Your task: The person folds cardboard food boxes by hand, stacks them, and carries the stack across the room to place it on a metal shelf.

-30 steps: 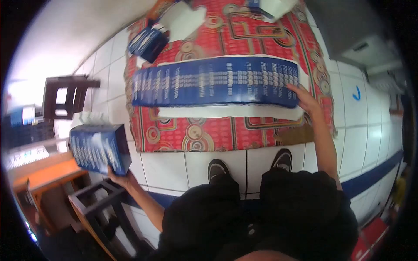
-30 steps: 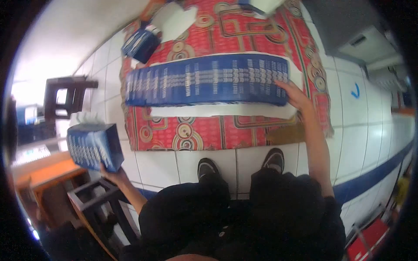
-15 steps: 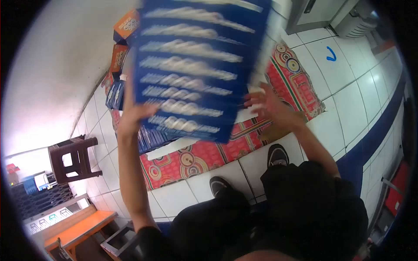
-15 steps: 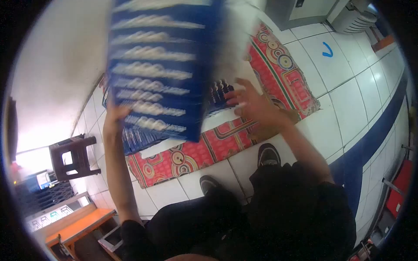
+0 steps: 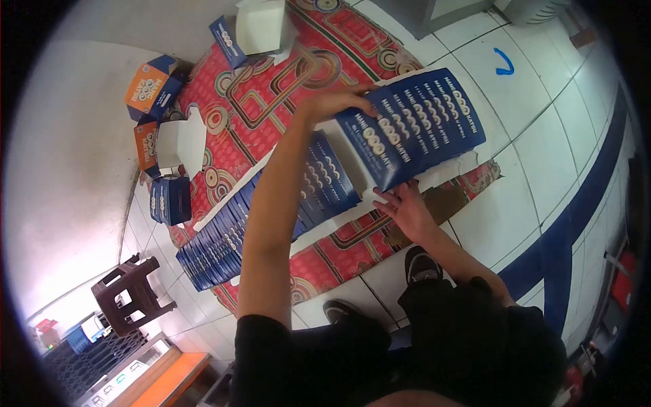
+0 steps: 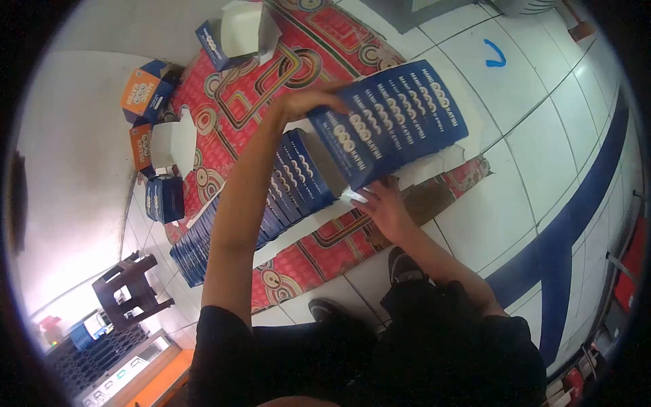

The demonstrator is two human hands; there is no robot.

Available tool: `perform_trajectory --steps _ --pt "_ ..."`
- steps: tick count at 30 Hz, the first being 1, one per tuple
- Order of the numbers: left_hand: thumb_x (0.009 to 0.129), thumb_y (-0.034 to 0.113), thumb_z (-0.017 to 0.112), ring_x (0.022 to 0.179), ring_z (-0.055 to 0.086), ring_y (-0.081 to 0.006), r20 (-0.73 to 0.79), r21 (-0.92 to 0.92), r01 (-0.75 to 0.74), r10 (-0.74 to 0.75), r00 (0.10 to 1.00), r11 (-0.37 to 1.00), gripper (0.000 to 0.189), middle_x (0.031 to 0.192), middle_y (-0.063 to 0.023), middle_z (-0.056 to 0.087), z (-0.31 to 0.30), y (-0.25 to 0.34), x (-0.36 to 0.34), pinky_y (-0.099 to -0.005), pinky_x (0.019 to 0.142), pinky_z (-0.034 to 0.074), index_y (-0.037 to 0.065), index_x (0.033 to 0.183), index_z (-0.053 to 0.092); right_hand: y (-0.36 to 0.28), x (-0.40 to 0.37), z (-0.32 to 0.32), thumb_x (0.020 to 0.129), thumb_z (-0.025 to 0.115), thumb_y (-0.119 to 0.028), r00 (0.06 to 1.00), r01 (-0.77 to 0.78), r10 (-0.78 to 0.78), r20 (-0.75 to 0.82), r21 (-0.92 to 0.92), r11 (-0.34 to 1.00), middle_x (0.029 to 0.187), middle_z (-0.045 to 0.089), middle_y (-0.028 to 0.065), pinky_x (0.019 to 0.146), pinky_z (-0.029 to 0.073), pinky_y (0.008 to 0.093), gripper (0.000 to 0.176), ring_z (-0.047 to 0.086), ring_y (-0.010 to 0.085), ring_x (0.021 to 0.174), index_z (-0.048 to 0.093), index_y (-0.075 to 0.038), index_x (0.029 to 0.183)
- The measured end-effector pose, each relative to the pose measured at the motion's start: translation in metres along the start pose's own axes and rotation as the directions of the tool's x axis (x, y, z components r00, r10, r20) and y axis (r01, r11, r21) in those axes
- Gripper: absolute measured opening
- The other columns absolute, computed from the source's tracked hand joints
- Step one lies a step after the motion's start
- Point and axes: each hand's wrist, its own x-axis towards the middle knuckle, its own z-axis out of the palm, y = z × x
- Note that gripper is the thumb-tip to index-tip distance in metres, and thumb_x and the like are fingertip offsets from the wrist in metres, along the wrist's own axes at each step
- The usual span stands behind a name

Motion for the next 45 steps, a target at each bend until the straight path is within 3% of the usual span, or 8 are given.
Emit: perform_trajectory --steps 4,7,17,22,30,34,37,45 --pt "0.074 0.029 0.076 0.124 0.055 -0.0233 0.013 0.144 -0.029 0.028 1.000 0.989 0.089 0.143 -0.0198 0.050 -0.013 -0.031 0.000 -0.0310 0.103 0.046 0.006 0.152 0.039 0.010 -0.002 -0.001 0.098 0.064 -0.025 0.999 -0.033 0.034 -0.041 0.035 0.999 0.128 0.055 0.0029 0.104 0.048 0.0529 0.048 0.056 0.0258 0.124 0.035 -0.024 0.136" --pt "0.075 0.032 0.075 0.134 0.045 -0.0290 -0.011 0.245 0.029 -0.027 1.000 0.969 0.090 0.148 -0.0218 0.044 -0.011 -0.024 -0.009 -0.0375 0.110 0.039 0.010 0.154 0.037 0.012 -0.003 -0.003 0.096 0.061 -0.051 0.999 -0.042 0.043 0.003 -0.073 0.996 0.143 0.049 0.0019 0.110 0.042 0.0531 0.068 0.049 0.0257 0.133 0.028 -0.028 0.151" --pt "0.080 0.036 0.073 0.137 0.043 -0.0340 -0.151 0.276 0.094 -0.053 0.987 0.957 0.088 0.152 -0.0224 0.040 -0.026 -0.044 -0.030 -0.0401 0.114 0.034 0.017 0.156 0.033 0.011 0.008 0.021 0.097 0.067 -0.043 0.983 -0.027 -0.003 -0.183 -0.161 0.987 0.126 0.053 0.0056 0.101 0.047 0.0435 0.065 0.056 0.0223 0.122 0.033 -0.015 0.144" --pt "0.090 0.036 0.069 0.132 0.050 -0.0309 -0.273 0.362 -0.024 0.131 0.953 0.932 0.075 0.150 -0.0180 0.046 -0.021 -0.056 -0.050 -0.0405 0.110 0.040 0.015 0.155 0.037 0.019 0.014 0.036 0.098 0.062 -0.047 0.917 0.011 -0.127 -0.378 -0.294 0.956 0.124 0.059 0.0055 0.102 0.048 0.0399 0.060 0.059 0.0185 0.117 0.043 -0.007 0.138" --pt "0.093 0.037 0.069 0.116 0.061 -0.0249 -0.366 0.366 -0.011 0.155 0.918 0.930 0.064 0.137 -0.0117 0.060 -0.015 -0.064 -0.060 -0.0353 0.101 0.048 0.011 0.148 0.048 0.045 0.010 0.032 0.104 0.057 -0.030 0.979 0.114 -0.192 -0.075 -0.579 0.807 0.122 0.060 0.0075 0.102 0.045 0.0350 0.035 0.059 0.0210 0.114 0.057 -0.002 0.125" --pt "0.093 0.036 0.069 0.116 0.061 -0.0249 -0.378 0.357 -0.029 0.173 0.909 0.934 0.064 0.136 -0.0130 0.061 -0.013 -0.066 -0.060 -0.0352 0.098 0.048 0.012 0.149 0.048 0.041 0.001 0.038 0.100 0.061 -0.019 0.899 0.402 -0.335 0.281 -0.834 0.379 0.124 0.060 0.0119 0.102 0.043 0.0355 0.032 0.059 0.0261 0.114 0.057 -0.001 0.126" --pt "0.094 0.035 0.068 0.118 0.058 -0.0249 -0.381 0.377 -0.034 0.188 0.905 0.926 0.063 0.132 -0.0142 0.062 -0.013 -0.067 -0.059 -0.0346 0.097 0.048 0.012 0.150 0.048 0.032 0.009 0.027 0.094 0.068 -0.018 0.889 0.435 -0.255 0.381 -0.876 0.207 0.127 0.058 0.0150 0.103 0.042 0.0363 0.039 0.057 0.0281 0.118 0.056 -0.002 0.127" --pt "0.087 0.033 0.078 0.120 0.059 -0.0258 -0.371 0.469 -0.057 0.255 0.893 0.882 0.074 0.129 -0.0166 0.063 -0.005 -0.064 -0.059 -0.0373 0.101 0.047 0.008 0.149 0.047 0.056 -0.004 0.040 0.092 0.072 -0.021 0.900 0.379 -0.379 0.215 -0.816 0.437 0.124 0.059 0.0143 0.100 0.045 0.0383 0.040 0.058 0.0267 0.117 0.056 -0.003 0.124"
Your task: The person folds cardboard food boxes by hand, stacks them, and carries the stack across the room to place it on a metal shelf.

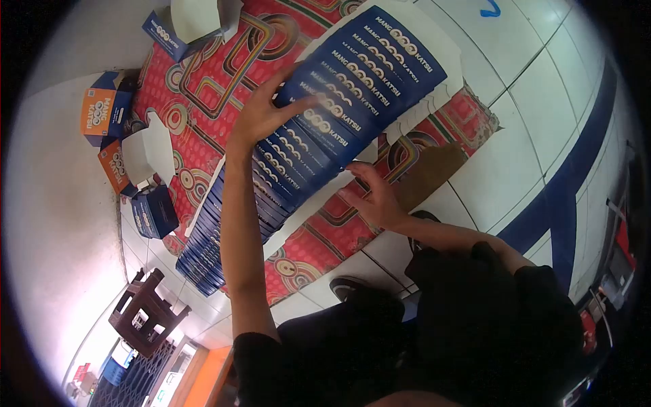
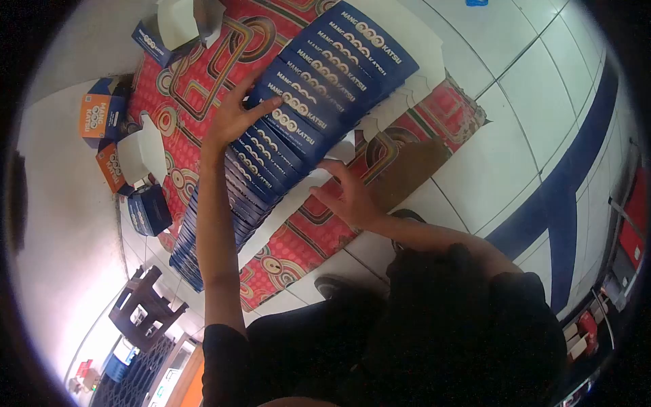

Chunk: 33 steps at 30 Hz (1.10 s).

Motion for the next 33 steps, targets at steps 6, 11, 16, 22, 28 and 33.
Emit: perform_trajectory --steps 6,11,16,22,28,33 --pt "0.078 0.041 0.082 0.124 0.059 -0.0295 -0.078 0.110 -0.087 0.096 0.992 0.990 0.081 0.137 -0.0176 0.059 0.004 -0.008 0.002 -0.0422 0.103 0.046 0.011 0.146 0.050 0.007 0.007 -0.004 0.096 0.068 -0.025 0.998 -0.057 0.056 0.032 0.024 0.998 0.116 0.064 0.0131 0.092 0.049 0.0381 0.038 0.063 0.0254 0.109 0.054 -0.002 0.123" --pt "0.062 0.051 0.086 0.142 0.035 -0.0457 -0.184 0.544 -0.143 0.284 0.941 0.827 0.102 0.154 -0.0228 0.037 0.044 0.054 -0.022 -0.0660 0.112 0.027 0.024 0.151 0.044 0.018 0.011 0.000 0.103 0.058 -0.015 0.986 -0.146 0.155 -0.055 0.144 0.979 0.104 0.060 0.0048 0.085 0.046 0.0260 0.018 0.056 0.0084 0.098 0.054 -0.002 0.114" --pt "0.056 0.058 0.087 0.148 0.020 -0.0507 -0.032 0.643 -0.189 0.273 0.961 0.742 0.101 0.158 -0.0235 0.027 0.054 0.054 -0.032 -0.0719 0.113 0.020 0.038 0.146 0.047 0.012 0.015 -0.004 0.104 0.056 -0.015 0.987 -0.143 0.155 -0.046 0.201 0.969 0.095 0.059 0.0019 0.078 0.046 0.0254 0.016 0.055 0.0066 0.085 0.054 -0.001 0.111" --pt "0.052 0.062 0.087 0.146 0.018 -0.0545 -0.020 0.692 -0.190 0.282 0.959 0.696 0.097 0.159 -0.0230 0.024 0.062 0.055 -0.033 -0.0735 0.111 0.021 0.034 0.139 0.054 0.019 0.016 -0.006 0.103 0.059 -0.022 0.979 -0.198 0.204 0.000 0.242 0.950 0.102 0.068 0.0089 0.080 0.051 0.0296 0.027 0.065 0.0112 0.095 0.059 0.002 0.117" --pt "0.048 0.064 0.087 0.146 0.019 -0.0543 -0.026 0.660 -0.240 0.342 0.940 0.712 0.098 0.156 -0.0227 0.028 0.067 0.048 -0.032 -0.0734 0.111 0.020 0.032 0.135 0.057 0.019 0.017 -0.008 0.100 0.064 -0.020 0.984 -0.176 0.167 0.058 0.214 0.961 0.107 0.070 0.0106 0.082 0.053 0.0295 0.036 0.066 0.0136 0.097 0.058 0.002 0.127" --pt "0.049 0.064 0.087 0.144 0.025 -0.0474 -0.014 0.662 -0.290 0.398 0.917 0.691 0.095 0.154 -0.0219 0.031 0.064 0.041 -0.031 -0.0700 0.112 0.021 0.032 0.134 0.059 0.011 0.015 -0.005 0.094 0.071 -0.016 0.996 -0.093 0.091 0.022 0.121 0.988 0.108 0.069 0.0101 0.082 0.053 0.0302 0.034 0.067 0.0164 0.101 0.061 0.002 0.121"
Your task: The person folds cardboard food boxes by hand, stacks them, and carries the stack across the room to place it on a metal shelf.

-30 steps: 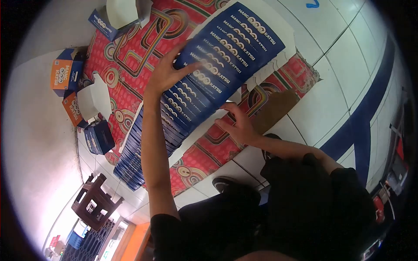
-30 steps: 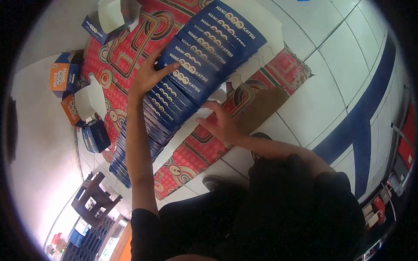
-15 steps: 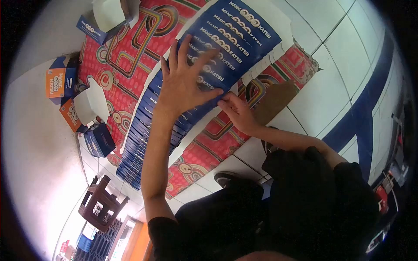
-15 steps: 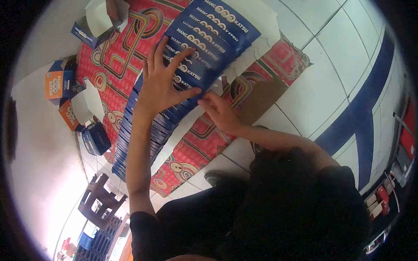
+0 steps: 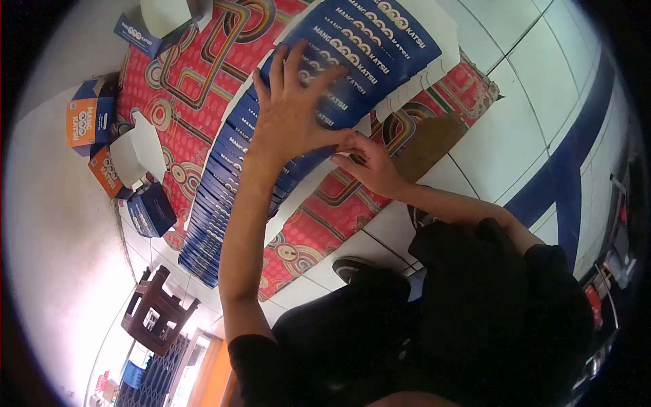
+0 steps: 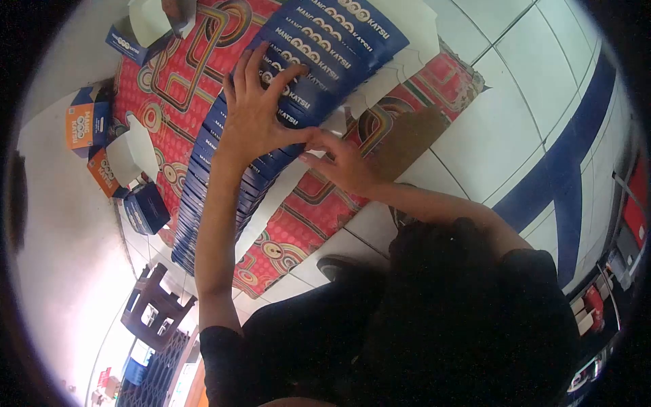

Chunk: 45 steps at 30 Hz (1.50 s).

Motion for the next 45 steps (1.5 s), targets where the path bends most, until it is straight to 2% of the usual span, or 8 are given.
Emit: perform_trajectory --steps 13,22,31,34,35,37,42,45 --pt "0.050 0.068 0.085 0.141 0.032 -0.0443 0.003 0.005 -0.073 0.073 0.997 0.997 0.093 0.153 -0.0207 0.034 -0.007 -0.005 -0.012 -0.0648 0.113 0.024 0.033 0.133 0.061 -0.001 0.003 0.002 0.090 0.074 -0.011 0.994 -0.062 0.059 -0.090 -0.030 0.998 0.099 0.066 0.0067 0.083 0.053 0.0317 0.020 0.066 0.0155 0.093 0.060 -0.002 0.100" --pt "0.064 0.068 0.080 0.138 0.035 -0.0456 -0.132 -0.137 -0.071 0.053 0.990 0.988 0.097 0.151 -0.0249 0.036 -0.005 -0.022 -0.027 -0.0580 0.113 0.027 0.018 0.143 0.052 0.031 0.014 -0.026 0.095 0.059 0.000 0.941 -0.148 0.255 -0.222 0.408 0.901 0.108 0.061 0.0111 0.089 0.053 0.0311 0.029 0.063 0.0177 0.103 0.046 -0.003 0.121" --pt "0.076 0.052 0.079 0.140 0.032 -0.0458 -0.137 -0.123 0.186 -0.203 0.970 0.975 0.093 0.152 -0.0300 0.031 -0.029 -0.057 -0.097 -0.0552 0.114 0.026 0.006 0.148 0.041 0.003 0.021 -0.077 0.097 0.055 -0.009 0.784 0.030 -0.079 -0.616 -0.089 0.996 0.100 0.062 0.0094 0.077 0.052 0.0281 0.018 0.063 0.0139 0.090 0.051 -0.002 0.114" --pt "0.077 0.049 0.081 0.141 0.031 -0.0458 -0.138 -0.081 0.205 -0.215 0.967 0.975 0.094 0.154 -0.0296 0.028 -0.037 -0.058 -0.118 -0.0551 0.115 0.026 0.006 0.149 0.039 -0.030 0.027 -0.093 0.098 0.056 -0.013 0.857 0.010 -0.072 -0.511 -0.123 0.992 0.095 0.063 0.0078 0.073 0.050 0.0268 0.015 0.063 0.0124 0.085 0.056 -0.001 0.108" --pt "0.077 0.048 0.081 0.141 0.031 -0.0459 -0.137 -0.098 0.214 -0.226 0.964 0.972 0.094 0.154 -0.0294 0.027 -0.031 -0.054 -0.119 -0.0553 0.115 0.026 0.006 0.149 0.038 -0.015 0.025 -0.101 0.097 0.055 -0.013 0.937 -0.225 0.138 -0.321 -0.251 0.941 0.095 0.067 0.0077 0.075 0.052 0.0278 0.018 0.063 0.0123 0.082 0.062 0.000 0.108" --pt "0.081 0.047 0.078 0.140 0.032 -0.0450 -0.146 -0.144 0.208 -0.229 0.962 0.967 0.091 0.154 -0.0279 0.030 -0.017 -0.047 -0.114 -0.0552 0.115 0.025 0.007 0.151 0.037 -0.005 0.010 -0.073 0.098 0.055 -0.012 0.989 -0.146 0.141 -0.040 -0.316 0.937 0.099 0.070 0.0078 0.077 0.053 0.0286 0.024 0.064 0.0122 0.084 0.065 -0.001 0.116" --pt "0.087 0.049 0.071 0.132 0.049 -0.0406 -0.171 -0.282 0.262 -0.317 0.933 0.923 0.076 0.141 -0.0262 0.052 0.006 -0.054 -0.060 -0.0483 0.111 0.035 0.004 0.144 0.047 0.033 0.010 -0.023 0.097 0.052 -0.006 0.887 -0.433 0.460 0.037 0.410 0.803 0.124 0.066 0.0078 0.092 0.054 0.0305 0.043 0.065 0.0178 0.106 0.052 -0.002 0.140" --pt "0.088 0.051 0.070 0.125 0.057 -0.0388 -0.160 -0.249 0.332 -0.376 0.913 0.910 0.071 0.133 -0.0252 0.060 0.003 -0.041 -0.042 -0.0451 0.106 0.042 0.003 0.139 0.055 0.024 0.011 -0.032 0.095 0.049 -0.005 0.872 -0.485 0.470 0.136 0.371 0.792 0.136 0.059 0.0091 0.098 0.052 0.0329 0.049 0.060 0.0195 0.117 0.048 0.000 0.144"
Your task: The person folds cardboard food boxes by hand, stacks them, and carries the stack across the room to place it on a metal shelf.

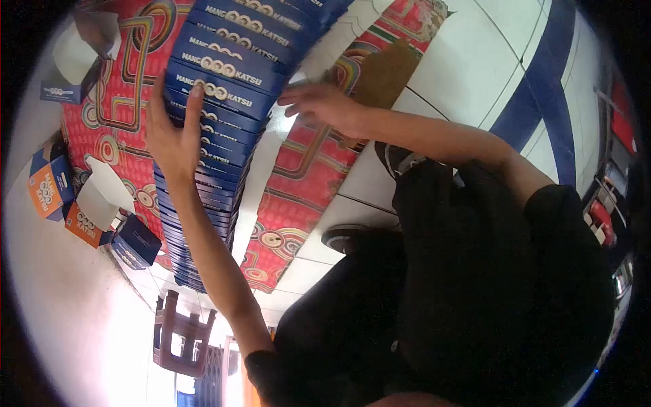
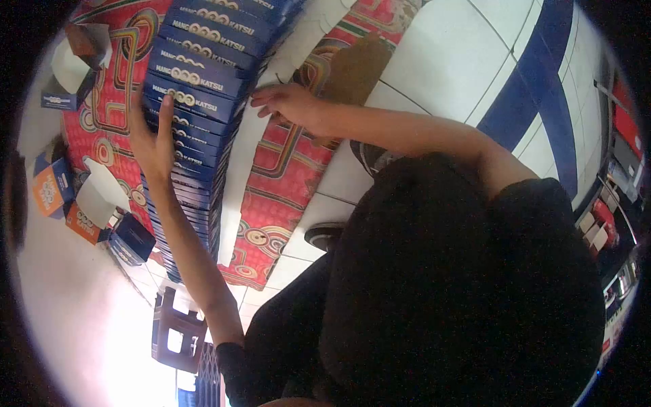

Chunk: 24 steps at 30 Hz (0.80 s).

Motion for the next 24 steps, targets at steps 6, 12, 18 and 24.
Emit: perform_trajectory --steps 6,12,18,24 --pt "0.087 0.051 0.072 0.122 0.058 -0.0367 -0.038 -0.075 0.028 -0.031 0.999 0.997 0.071 0.130 -0.0232 0.062 0.008 -0.002 0.002 -0.0449 0.105 0.043 0.003 0.137 0.056 -0.003 -0.007 0.013 0.094 0.047 -0.006 0.980 -0.124 0.122 0.157 0.007 0.992 0.149 0.047 0.0072 0.102 0.048 0.0308 0.058 0.051 0.0175 0.127 0.041 -0.006 0.152" --pt "0.088 0.051 0.071 0.122 0.058 -0.0361 -0.038 -0.091 0.087 -0.091 0.995 0.992 0.070 0.129 -0.0236 0.062 0.011 -0.010 0.002 -0.0438 0.106 0.042 0.000 0.134 0.056 -0.004 -0.003 0.014 0.091 0.047 -0.005 0.969 -0.148 0.148 0.196 -0.014 0.989 0.143 0.053 0.0038 0.100 0.047 0.0295 0.061 0.058 0.0167 0.117 0.042 -0.008 0.152" --pt "0.091 0.045 0.071 0.114 0.061 -0.0334 -0.062 0.054 0.101 -0.098 0.993 0.993 0.064 0.123 -0.0241 0.064 0.013 -0.004 0.004 -0.0405 0.102 0.043 -0.005 0.128 0.056 0.014 0.018 -0.012 0.094 0.056 -0.022 0.963 0.265 -0.223 0.153 -0.699 0.665 0.108 0.071 0.0159 0.085 0.054 0.0394 0.039 0.069 0.0305 0.094 0.065 -0.006 0.128" --pt "0.084 0.051 0.074 0.104 0.063 -0.0386 -0.132 0.120 0.014 0.002 0.991 0.993 0.061 0.110 -0.0196 0.066 0.013 -0.015 0.007 -0.0494 0.093 0.046 0.001 0.115 0.061 -0.084 -0.039 -0.031 0.096 0.057 -0.027 0.432 0.268 -0.885 -0.175 -0.912 0.311 0.085 0.067 0.0139 0.078 0.050 0.0411 0.023 0.067 0.0302 0.092 0.065 -0.005 0.099"
